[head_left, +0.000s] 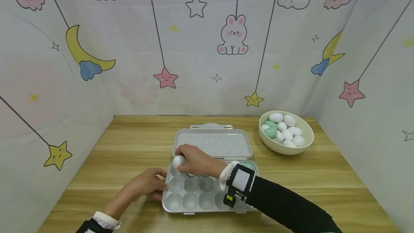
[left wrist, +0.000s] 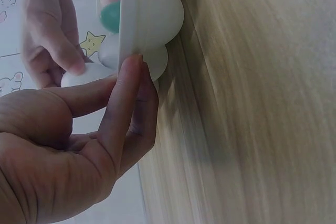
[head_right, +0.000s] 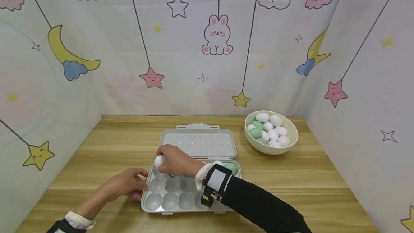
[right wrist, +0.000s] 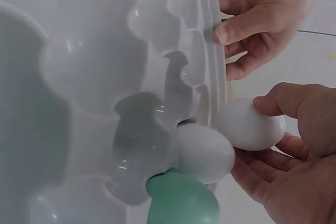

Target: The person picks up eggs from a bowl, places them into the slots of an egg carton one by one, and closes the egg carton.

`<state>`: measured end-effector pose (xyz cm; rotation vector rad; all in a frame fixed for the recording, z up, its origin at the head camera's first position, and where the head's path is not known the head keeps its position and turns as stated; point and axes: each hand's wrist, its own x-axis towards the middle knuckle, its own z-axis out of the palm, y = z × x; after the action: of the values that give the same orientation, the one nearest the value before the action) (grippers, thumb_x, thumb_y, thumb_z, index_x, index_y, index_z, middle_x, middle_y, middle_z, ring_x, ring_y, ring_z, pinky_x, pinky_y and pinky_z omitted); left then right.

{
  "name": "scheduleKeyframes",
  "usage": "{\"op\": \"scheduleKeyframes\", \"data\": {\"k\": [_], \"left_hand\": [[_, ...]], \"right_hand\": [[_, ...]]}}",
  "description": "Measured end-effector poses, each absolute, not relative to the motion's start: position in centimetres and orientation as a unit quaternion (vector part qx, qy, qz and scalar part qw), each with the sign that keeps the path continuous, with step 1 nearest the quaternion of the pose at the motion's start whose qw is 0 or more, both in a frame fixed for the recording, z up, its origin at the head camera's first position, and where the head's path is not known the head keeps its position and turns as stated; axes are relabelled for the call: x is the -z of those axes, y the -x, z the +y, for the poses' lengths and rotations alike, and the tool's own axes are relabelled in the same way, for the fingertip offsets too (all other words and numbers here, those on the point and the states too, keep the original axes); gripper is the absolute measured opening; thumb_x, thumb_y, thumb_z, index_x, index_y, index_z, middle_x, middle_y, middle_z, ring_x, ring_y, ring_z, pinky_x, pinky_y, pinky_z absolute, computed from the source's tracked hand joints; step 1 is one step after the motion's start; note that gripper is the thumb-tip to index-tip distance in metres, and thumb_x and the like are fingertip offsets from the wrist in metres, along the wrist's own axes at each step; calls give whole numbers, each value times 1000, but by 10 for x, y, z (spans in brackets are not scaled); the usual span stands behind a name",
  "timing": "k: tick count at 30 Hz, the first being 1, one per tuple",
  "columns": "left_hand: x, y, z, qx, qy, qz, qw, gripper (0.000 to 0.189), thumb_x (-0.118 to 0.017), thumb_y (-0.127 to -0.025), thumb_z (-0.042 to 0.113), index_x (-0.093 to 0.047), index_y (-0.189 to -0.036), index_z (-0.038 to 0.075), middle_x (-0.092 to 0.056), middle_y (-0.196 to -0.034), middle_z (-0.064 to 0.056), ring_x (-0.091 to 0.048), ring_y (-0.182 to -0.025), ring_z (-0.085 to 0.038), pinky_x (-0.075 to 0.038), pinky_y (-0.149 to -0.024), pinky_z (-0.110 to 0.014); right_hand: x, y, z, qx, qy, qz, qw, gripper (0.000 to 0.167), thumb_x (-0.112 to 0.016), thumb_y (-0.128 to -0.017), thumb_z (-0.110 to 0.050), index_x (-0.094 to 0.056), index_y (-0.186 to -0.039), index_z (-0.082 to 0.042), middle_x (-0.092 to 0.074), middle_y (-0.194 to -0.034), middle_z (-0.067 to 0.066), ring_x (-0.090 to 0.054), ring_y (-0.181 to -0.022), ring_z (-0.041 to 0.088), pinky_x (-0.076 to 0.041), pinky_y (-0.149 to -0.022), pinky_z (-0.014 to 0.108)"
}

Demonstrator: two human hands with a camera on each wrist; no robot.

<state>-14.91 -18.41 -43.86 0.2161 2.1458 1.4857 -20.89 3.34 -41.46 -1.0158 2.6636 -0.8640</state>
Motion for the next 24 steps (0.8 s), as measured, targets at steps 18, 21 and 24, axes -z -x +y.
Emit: {"op": "scheduleKeyframes", "data": {"k": [18,21,24], "left_hand": [[439,148,-185,-554,-84,785,264,33,-64,-92,-7,-52,-121,-19,-71,-87,-14,-70,-71,-22,-65,-64,-36],[439,148,-185,-554,-83,785,262,33,-64,-92,-6,-52,-121,-18,-71,-86,-13,-70,-71,-22,-65,-64,-36],[439,148,-185,-555,-83,785,261,33,-64,-92,-7,-52,-121,-19,-71,-86,-13,-71,-72,-23,-65,-64,-36]], "right_hand": [[435,210,25,163,370,914,23,33,-81,-89,-24,-71,-118,-13,-69,-107,-5,-57,-94,10,-50,-80,21],[438,209,24,132,373,918,9,32,-81,-90,-28,-72,-117,-14,-68,-108,-5,-57,-98,11,-51,-83,24],[441,209,22,109,373,922,3,32,-81,-90,-32,-73,-116,-15,-67,-108,-4,-56,-100,12,-50,-85,25]]}}
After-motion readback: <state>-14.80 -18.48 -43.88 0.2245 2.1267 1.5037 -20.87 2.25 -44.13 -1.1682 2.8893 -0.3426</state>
